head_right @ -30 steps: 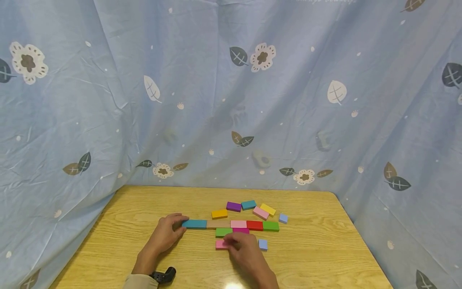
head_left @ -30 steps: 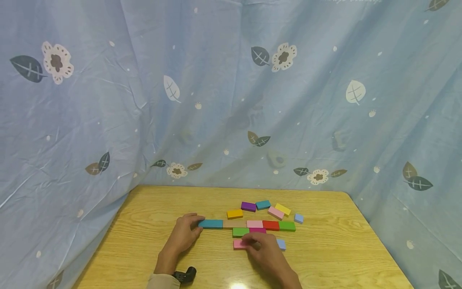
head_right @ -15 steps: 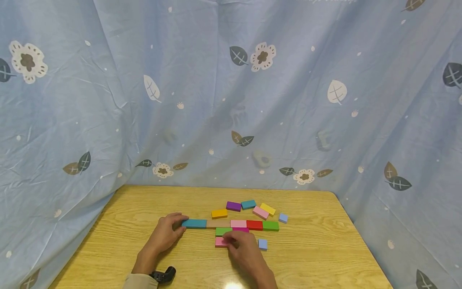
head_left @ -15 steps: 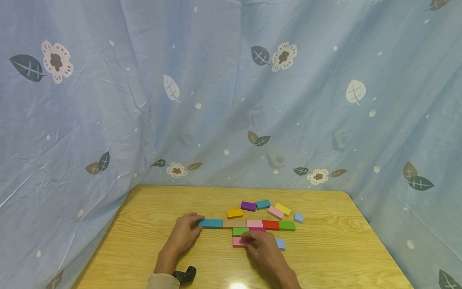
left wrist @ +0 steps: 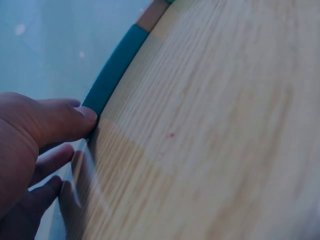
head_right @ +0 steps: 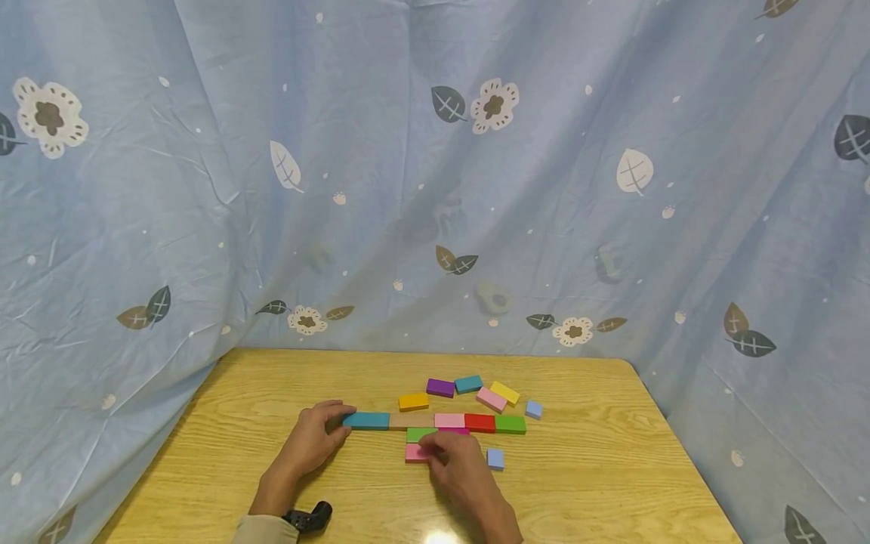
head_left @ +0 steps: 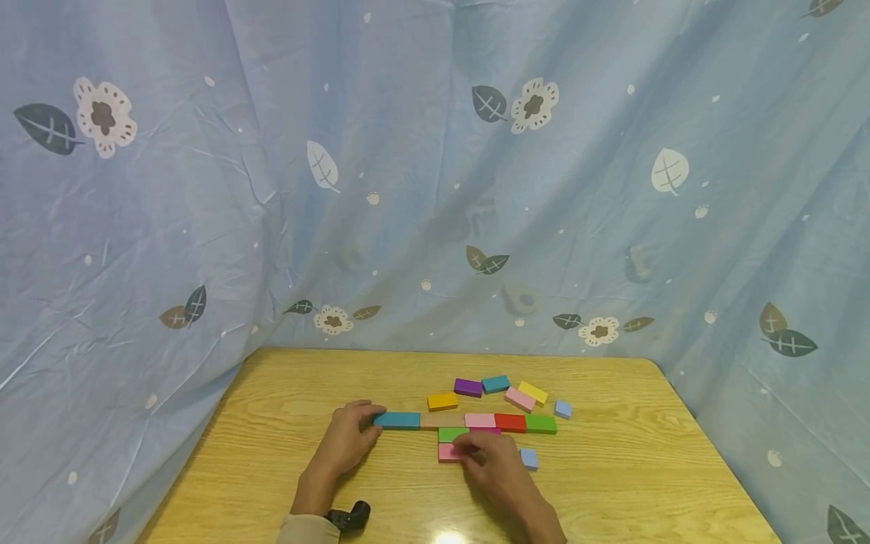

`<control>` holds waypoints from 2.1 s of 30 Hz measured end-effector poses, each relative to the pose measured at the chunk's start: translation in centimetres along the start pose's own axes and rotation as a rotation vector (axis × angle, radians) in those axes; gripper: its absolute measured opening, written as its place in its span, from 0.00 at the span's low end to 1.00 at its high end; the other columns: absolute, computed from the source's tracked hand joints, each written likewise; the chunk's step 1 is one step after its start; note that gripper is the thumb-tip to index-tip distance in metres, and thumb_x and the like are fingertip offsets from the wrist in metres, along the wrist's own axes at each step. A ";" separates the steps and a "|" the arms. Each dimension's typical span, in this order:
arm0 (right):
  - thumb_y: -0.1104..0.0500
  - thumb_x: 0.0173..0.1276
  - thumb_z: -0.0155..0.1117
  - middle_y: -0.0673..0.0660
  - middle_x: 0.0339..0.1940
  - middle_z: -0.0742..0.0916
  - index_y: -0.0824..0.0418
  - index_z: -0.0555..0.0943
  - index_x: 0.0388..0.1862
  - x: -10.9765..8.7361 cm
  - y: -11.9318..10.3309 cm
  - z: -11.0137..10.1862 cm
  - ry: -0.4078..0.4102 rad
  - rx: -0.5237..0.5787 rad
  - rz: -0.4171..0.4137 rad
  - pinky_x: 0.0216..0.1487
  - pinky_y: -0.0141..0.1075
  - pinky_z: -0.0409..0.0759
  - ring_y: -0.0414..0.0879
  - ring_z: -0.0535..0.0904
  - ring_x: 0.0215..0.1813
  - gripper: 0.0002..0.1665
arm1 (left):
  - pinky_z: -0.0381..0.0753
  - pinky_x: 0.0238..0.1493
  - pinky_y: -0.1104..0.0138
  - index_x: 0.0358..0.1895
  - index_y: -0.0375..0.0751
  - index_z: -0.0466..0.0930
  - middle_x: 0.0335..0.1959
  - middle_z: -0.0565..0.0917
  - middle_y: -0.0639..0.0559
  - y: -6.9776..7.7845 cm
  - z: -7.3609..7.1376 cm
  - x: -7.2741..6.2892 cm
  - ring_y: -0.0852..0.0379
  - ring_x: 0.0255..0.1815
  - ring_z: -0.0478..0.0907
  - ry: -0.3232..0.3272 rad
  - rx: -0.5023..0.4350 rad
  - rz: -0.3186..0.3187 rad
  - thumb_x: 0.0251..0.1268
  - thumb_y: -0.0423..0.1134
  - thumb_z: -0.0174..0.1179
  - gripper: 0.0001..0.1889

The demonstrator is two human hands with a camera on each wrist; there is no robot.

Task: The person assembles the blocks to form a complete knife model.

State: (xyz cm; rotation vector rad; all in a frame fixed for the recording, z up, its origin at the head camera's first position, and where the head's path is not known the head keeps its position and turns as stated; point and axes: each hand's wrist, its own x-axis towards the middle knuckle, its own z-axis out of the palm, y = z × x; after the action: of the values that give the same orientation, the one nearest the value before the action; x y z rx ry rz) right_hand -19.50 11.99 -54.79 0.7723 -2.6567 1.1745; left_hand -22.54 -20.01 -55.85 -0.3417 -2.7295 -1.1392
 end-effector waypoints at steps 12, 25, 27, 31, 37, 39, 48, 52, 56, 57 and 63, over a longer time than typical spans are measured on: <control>0.70 0.70 0.77 0.43 0.44 0.95 0.53 0.93 0.49 0.1 0.0 0.0 0.008 -0.010 -0.004 0.54 0.36 0.93 0.37 0.89 0.47 0.14 | 0.79 0.72 0.32 0.60 0.41 0.91 0.66 0.86 0.34 -0.1 0.1 0.1 0.28 0.72 0.79 -0.004 -0.012 -0.004 0.70 0.28 0.73 0.17; 0.69 0.69 0.77 0.45 0.44 0.95 0.55 0.93 0.48 -0.2 0.0 -0.2 0.035 0.040 -0.019 0.52 0.35 0.93 0.40 0.91 0.46 0.13 | 0.78 0.72 0.32 0.60 0.42 0.91 0.67 0.86 0.35 0.2 -0.2 0.0 0.27 0.73 0.78 -0.019 -0.012 -0.017 0.70 0.29 0.73 0.17; 0.68 0.69 0.78 0.47 0.44 0.95 0.57 0.93 0.49 -0.2 0.0 -0.6 0.056 0.067 -0.011 0.52 0.35 0.93 0.40 0.92 0.46 0.12 | 0.78 0.72 0.32 0.60 0.42 0.91 0.67 0.86 0.35 0.3 -0.2 0.0 0.28 0.73 0.78 -0.019 -0.012 -0.017 0.70 0.29 0.74 0.17; 0.68 0.67 0.80 0.51 0.44 0.96 0.60 0.93 0.48 0.0 0.2 -1.8 0.101 0.103 0.029 0.52 0.36 0.93 0.41 0.92 0.45 0.12 | 0.78 0.73 0.33 0.62 0.41 0.90 0.66 0.86 0.36 0.3 -0.2 0.0 0.29 0.73 0.78 -0.019 -0.005 -0.012 0.69 0.32 0.75 0.19; 0.62 0.70 0.80 0.52 0.49 0.95 0.57 0.93 0.53 0.2 1.0 -4.1 0.115 0.139 0.149 0.55 0.43 0.93 0.42 0.91 0.50 0.13 | 0.78 0.75 0.36 0.67 0.40 0.86 0.66 0.87 0.42 0.4 -0.3 0.0 0.33 0.74 0.79 -0.028 -0.074 -0.040 0.72 0.34 0.74 0.22; 0.62 0.70 0.80 0.55 0.50 0.95 0.56 0.93 0.54 0.3 1.3 -4.9 0.130 0.168 0.154 0.58 0.45 0.93 0.45 0.92 0.53 0.14 | 0.78 0.75 0.37 0.69 0.41 0.85 0.67 0.87 0.44 0.5 -0.3 0.0 0.35 0.75 0.79 -0.020 -0.097 -0.057 0.73 0.34 0.72 0.23; 0.63 0.70 0.80 0.53 0.50 0.96 0.51 0.93 0.53 0.7 2.6 -8.5 0.242 0.137 0.067 0.58 0.54 0.92 0.48 0.94 0.51 0.15 | 0.80 0.72 0.37 0.67 0.39 0.87 0.66 0.87 0.42 2.8 -0.3 0.5 0.35 0.73 0.80 0.017 -0.048 0.027 0.74 0.34 0.72 0.21; 0.63 0.72 0.79 0.54 0.51 0.95 0.55 0.92 0.55 0.9 3.5 -10.2 0.263 0.133 0.071 0.58 0.49 0.93 0.44 0.94 0.51 0.14 | 0.81 0.72 0.38 0.66 0.38 0.87 0.65 0.87 0.42 2.9 -0.1 0.5 0.35 0.71 0.80 0.012 -0.019 0.027 0.73 0.35 0.73 0.20; 0.62 0.72 0.79 0.57 0.53 0.95 0.58 0.92 0.55 1.0 4.8 -11.7 0.294 0.117 0.093 0.58 0.33 0.91 0.37 0.92 0.51 0.14 | 0.80 0.73 0.38 0.67 0.37 0.86 0.66 0.87 0.41 2.2 0.0 0.4 0.34 0.72 0.80 -0.012 -0.008 -0.009 0.73 0.34 0.73 0.22; 0.62 0.72 0.79 0.58 0.53 0.95 0.59 0.92 0.56 1.0 5.1 -12.1 0.300 0.117 0.095 0.58 0.29 0.89 0.36 0.92 0.51 0.14 | 0.80 0.74 0.38 0.67 0.37 0.85 0.66 0.87 0.41 2.0 0.1 0.4 0.34 0.72 0.80 -0.016 -0.008 -0.016 0.72 0.33 0.73 0.22; 0.61 0.75 0.77 0.62 0.55 0.94 0.59 0.91 0.58 1.3 7.4 -13.6 0.301 0.128 0.114 0.56 0.20 0.85 0.38 0.92 0.54 0.15 | 0.83 0.72 0.40 0.67 0.32 0.85 0.64 0.89 0.38 1.5 0.1 0.4 0.34 0.70 0.83 -0.013 0.003 -0.029 0.72 0.31 0.73 0.22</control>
State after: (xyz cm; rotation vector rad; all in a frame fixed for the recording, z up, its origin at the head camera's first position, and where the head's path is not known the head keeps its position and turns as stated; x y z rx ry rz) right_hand -25.43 25.49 -49.86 0.4239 -2.4232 1.3773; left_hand -22.56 -18.87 -54.84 -0.3105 -2.7559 -1.1443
